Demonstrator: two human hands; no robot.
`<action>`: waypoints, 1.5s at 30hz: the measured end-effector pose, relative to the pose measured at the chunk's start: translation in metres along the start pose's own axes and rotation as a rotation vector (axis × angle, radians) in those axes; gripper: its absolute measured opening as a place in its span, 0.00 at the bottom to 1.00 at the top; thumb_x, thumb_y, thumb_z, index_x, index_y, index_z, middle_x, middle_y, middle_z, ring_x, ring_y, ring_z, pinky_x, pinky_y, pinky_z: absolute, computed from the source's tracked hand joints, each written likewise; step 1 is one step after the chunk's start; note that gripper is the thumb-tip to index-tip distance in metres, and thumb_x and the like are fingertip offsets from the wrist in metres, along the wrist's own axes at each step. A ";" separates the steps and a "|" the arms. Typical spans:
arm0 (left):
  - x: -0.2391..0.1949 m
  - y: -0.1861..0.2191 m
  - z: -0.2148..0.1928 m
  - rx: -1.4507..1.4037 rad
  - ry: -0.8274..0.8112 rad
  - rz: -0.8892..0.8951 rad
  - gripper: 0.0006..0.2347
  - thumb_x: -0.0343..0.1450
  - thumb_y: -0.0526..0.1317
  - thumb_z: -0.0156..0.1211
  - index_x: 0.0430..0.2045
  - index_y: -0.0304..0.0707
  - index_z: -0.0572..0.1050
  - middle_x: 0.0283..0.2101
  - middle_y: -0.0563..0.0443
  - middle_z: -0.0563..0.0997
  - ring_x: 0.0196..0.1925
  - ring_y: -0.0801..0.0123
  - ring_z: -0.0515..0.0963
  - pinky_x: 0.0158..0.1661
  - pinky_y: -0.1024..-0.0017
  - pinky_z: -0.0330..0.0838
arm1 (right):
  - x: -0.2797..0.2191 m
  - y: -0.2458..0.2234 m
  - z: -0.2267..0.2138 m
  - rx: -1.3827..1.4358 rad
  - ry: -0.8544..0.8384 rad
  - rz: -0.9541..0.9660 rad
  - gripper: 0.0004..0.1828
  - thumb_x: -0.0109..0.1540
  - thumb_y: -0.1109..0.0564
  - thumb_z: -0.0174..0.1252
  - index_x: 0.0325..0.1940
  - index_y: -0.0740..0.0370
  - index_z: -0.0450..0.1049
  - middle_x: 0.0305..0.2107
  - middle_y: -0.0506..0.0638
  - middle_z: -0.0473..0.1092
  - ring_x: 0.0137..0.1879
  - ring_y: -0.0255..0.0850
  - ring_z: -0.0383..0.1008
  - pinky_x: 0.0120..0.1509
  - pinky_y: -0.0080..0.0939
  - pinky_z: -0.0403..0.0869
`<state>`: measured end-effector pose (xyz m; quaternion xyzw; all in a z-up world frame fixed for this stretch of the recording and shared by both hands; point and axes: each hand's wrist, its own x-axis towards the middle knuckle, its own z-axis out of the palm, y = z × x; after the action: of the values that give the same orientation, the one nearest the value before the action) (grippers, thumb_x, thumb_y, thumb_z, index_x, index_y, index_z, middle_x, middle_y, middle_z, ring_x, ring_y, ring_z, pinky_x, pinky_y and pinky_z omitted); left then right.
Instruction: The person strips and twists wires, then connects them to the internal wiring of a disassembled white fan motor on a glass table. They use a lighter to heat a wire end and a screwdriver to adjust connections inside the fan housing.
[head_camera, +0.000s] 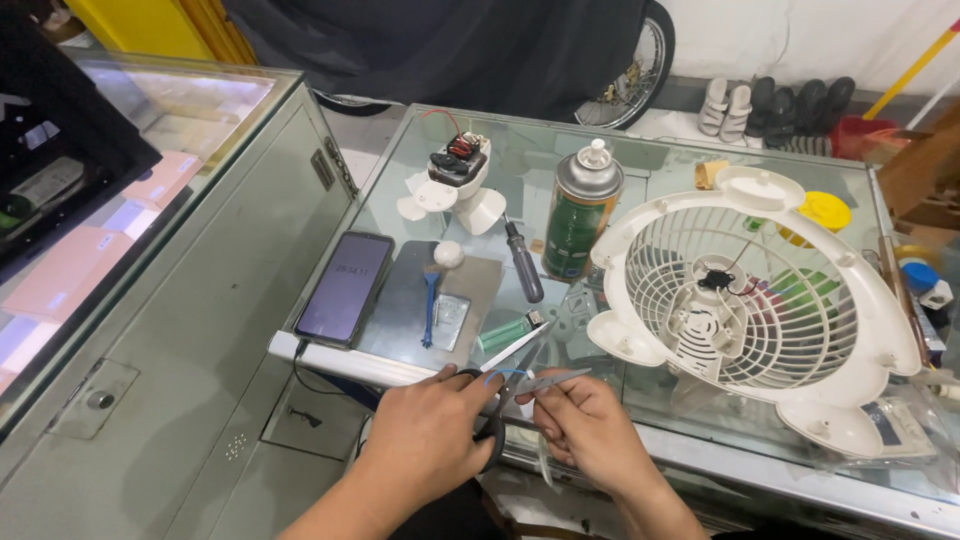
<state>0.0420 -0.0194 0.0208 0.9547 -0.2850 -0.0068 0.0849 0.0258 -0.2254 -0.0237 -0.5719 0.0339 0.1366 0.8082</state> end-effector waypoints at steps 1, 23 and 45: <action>0.005 0.003 -0.004 0.004 -0.003 0.008 0.26 0.60 0.49 0.66 0.55 0.50 0.71 0.38 0.52 0.83 0.52 0.50 0.78 0.28 0.44 0.77 | 0.001 0.002 -0.003 0.006 0.006 -0.004 0.15 0.70 0.61 0.49 0.39 0.77 0.76 0.14 0.51 0.54 0.16 0.34 0.48 0.16 0.32 0.51; 0.061 0.037 -0.093 -0.415 -0.561 -0.344 0.06 0.54 0.44 0.57 0.13 0.45 0.75 0.16 0.56 0.70 0.24 0.68 0.66 0.28 0.70 0.60 | 0.011 -0.029 0.010 -0.226 0.272 0.103 0.14 0.70 0.52 0.52 0.36 0.63 0.74 0.11 0.50 0.62 0.14 0.38 0.56 0.20 0.38 0.57; 0.024 -0.041 -0.102 0.227 -0.569 -0.391 0.24 0.63 0.62 0.71 0.34 0.44 0.70 0.33 0.50 0.80 0.38 0.53 0.78 0.35 0.58 0.67 | -0.051 0.069 -0.033 -0.298 -0.038 0.000 0.10 0.67 0.57 0.59 0.41 0.65 0.82 0.15 0.45 0.62 0.21 0.31 0.58 0.26 0.32 0.59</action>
<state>0.0904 0.0173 0.1150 0.9544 -0.1082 -0.2566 -0.1074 -0.0377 -0.2446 -0.0872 -0.6830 -0.0020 0.1507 0.7147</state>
